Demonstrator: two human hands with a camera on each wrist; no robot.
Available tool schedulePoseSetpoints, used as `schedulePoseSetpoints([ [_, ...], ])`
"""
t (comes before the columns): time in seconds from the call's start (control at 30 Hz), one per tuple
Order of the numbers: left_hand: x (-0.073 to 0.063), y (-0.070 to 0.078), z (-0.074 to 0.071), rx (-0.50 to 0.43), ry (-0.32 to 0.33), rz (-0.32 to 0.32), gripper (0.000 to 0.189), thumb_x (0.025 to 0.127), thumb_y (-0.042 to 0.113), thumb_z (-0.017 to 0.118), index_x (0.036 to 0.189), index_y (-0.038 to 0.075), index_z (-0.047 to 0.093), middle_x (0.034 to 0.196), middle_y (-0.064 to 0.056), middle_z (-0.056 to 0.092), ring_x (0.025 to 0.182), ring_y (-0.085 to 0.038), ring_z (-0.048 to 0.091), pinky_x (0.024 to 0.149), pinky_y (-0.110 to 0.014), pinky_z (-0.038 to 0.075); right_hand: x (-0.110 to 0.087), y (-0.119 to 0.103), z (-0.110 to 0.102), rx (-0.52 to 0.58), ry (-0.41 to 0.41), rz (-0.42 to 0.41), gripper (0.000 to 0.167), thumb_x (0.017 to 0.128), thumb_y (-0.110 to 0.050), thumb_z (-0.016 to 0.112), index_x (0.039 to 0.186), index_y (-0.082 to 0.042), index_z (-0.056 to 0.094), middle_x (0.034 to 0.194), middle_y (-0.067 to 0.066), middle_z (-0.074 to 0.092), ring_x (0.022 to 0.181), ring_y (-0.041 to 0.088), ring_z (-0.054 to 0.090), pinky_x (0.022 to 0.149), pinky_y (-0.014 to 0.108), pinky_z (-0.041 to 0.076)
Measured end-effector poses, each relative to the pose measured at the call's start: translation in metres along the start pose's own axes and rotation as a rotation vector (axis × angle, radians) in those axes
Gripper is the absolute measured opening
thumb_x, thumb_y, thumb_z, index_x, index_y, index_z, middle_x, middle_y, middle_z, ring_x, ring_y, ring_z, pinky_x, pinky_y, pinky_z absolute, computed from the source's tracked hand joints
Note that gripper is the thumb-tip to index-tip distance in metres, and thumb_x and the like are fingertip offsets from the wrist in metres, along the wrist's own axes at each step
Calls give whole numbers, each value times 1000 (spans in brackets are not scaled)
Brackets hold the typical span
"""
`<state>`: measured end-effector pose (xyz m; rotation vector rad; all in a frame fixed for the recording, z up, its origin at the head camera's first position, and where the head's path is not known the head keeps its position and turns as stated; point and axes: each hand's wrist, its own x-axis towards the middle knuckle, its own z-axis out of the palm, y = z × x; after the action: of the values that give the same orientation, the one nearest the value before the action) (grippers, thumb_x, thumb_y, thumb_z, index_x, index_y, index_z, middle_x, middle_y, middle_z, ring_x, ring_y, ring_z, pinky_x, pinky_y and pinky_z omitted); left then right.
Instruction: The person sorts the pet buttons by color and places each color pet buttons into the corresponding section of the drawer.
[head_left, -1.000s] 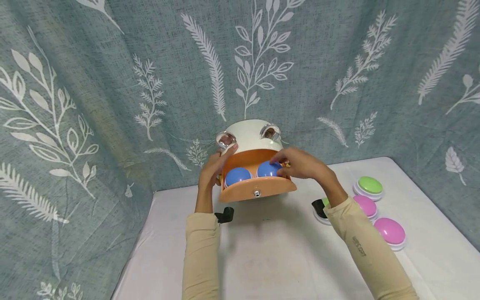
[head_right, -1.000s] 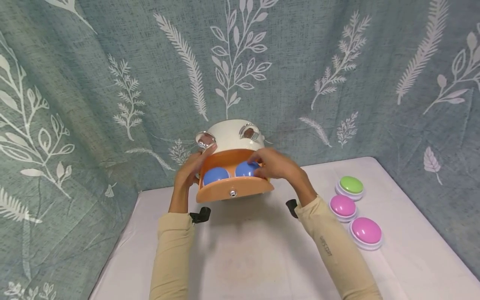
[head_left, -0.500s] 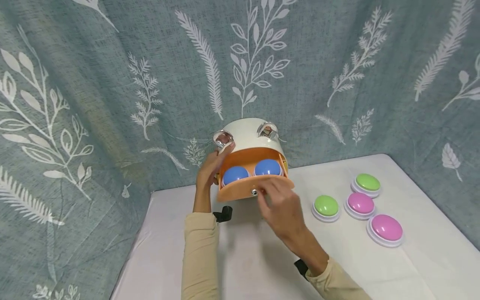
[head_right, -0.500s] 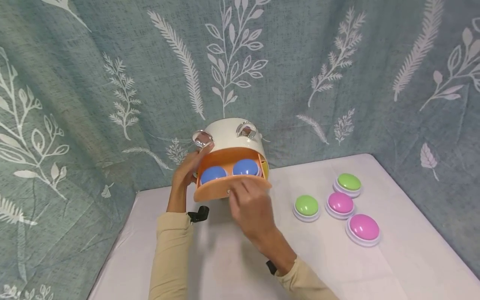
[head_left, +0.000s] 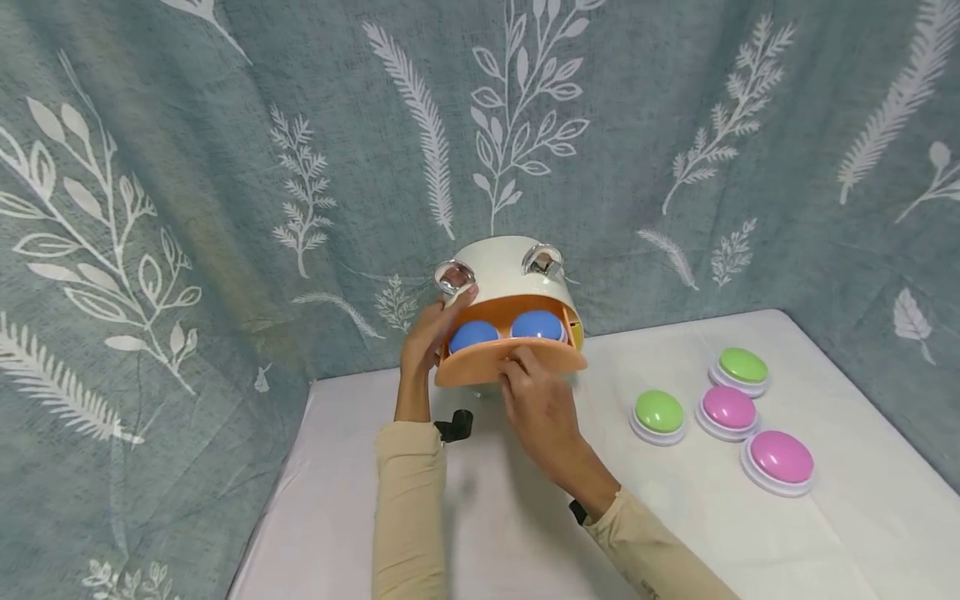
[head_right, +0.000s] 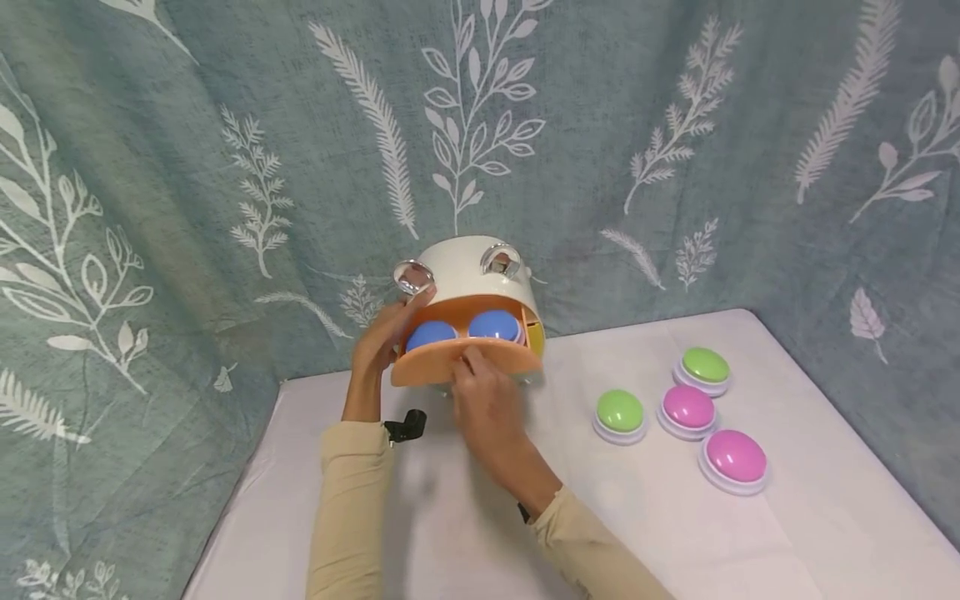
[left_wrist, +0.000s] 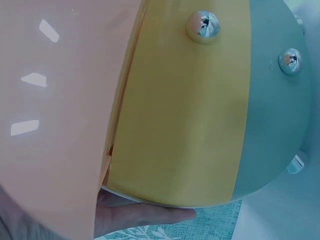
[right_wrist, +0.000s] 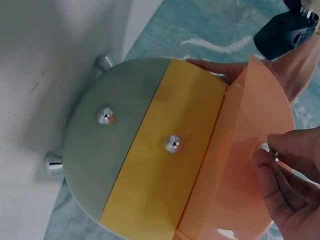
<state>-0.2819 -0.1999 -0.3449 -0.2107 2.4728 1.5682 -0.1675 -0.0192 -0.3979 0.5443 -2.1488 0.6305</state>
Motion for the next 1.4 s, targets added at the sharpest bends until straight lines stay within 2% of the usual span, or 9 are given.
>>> schedulePoseSetpoints([
  [0.13, 1, -2, -1, -13, -5, 2, 110, 92, 76, 56, 169, 12, 12, 175, -15, 21, 145, -35, 46, 100, -46, 50, 8, 5, 5, 22, -3, 9, 10, 87, -3, 83, 95, -3, 78, 96, 7, 66, 78, 22, 68, 65, 32, 59],
  [0.23, 0, -2, -2, -21, 10, 14, 107, 93, 75, 56, 169, 11, 15, 166, -15, 37, 122, -26, 58, 93, -35, 49, 17, 10, 12, 37, -21, 22, 8, 89, -3, 82, 96, -2, 78, 97, 8, 66, 77, 23, 69, 65, 33, 59],
  [0.33, 0, -1, -1, -26, 17, 9, 108, 91, 76, 58, 168, 11, 18, 113, -11, 65, 74, -16, 56, 63, -28, 43, 25, 16, 18, 30, -29, 47, 7, 90, -3, 80, 97, -2, 79, 97, 9, 67, 74, 25, 69, 62, 35, 59],
  [0.4, 0, -2, 0, -26, 13, -1, 109, 91, 77, 58, 168, 12, 18, 78, -1, 57, 54, -12, 43, 50, -27, 34, 30, 20, 23, 26, -29, 67, 6, 91, -3, 79, 97, -2, 79, 97, 9, 67, 73, 25, 70, 61, 37, 59],
  [0.47, 1, -2, 2, -30, 9, -20, 111, 90, 78, 58, 169, 13, 15, 63, 2, 44, 47, -12, 36, 45, -29, 26, 35, 26, 27, 33, -34, 85, 5, 92, -4, 78, 96, -2, 79, 98, 9, 67, 74, 26, 70, 63, 38, 59],
  [0.67, -2, -4, 2, -65, 21, -26, 102, 91, 76, 58, 164, 10, 30, 112, -10, 60, 75, -16, 56, 60, -30, 45, 44, 35, 37, 69, -74, 101, 3, 93, -4, 76, 95, -3, 78, 98, 9, 67, 79, 26, 71, 66, 39, 59],
  [0.87, -2, -2, 3, -60, 14, -17, 110, 91, 78, 55, 169, 14, 13, 158, -19, 46, 86, -17, 56, 70, -32, 50, 47, 37, 38, 68, -70, 113, 3, 93, -4, 77, 95, -3, 78, 98, 9, 68, 79, 27, 71, 65, 41, 59],
  [1.2, -1, -2, 1, -22, 37, 16, 109, 91, 80, 52, 169, 12, 16, 156, -21, 48, 97, -23, 57, 72, -38, 51, 46, 37, 47, 40, -20, 69, 7, 98, -5, 72, 94, -1, 75, 96, 10, 64, 72, 26, 68, 63, 37, 58],
  [1.4, 1, -9, 2, 109, 6, 103, 105, 95, 78, 43, 167, 7, 16, 140, -27, 55, 81, -20, 56, 58, -36, 50, 44, 40, 46, 120, -3, 95, 6, 94, -5, 76, 96, 0, 79, 100, 11, 66, 81, 28, 72, 71, 40, 60],
])
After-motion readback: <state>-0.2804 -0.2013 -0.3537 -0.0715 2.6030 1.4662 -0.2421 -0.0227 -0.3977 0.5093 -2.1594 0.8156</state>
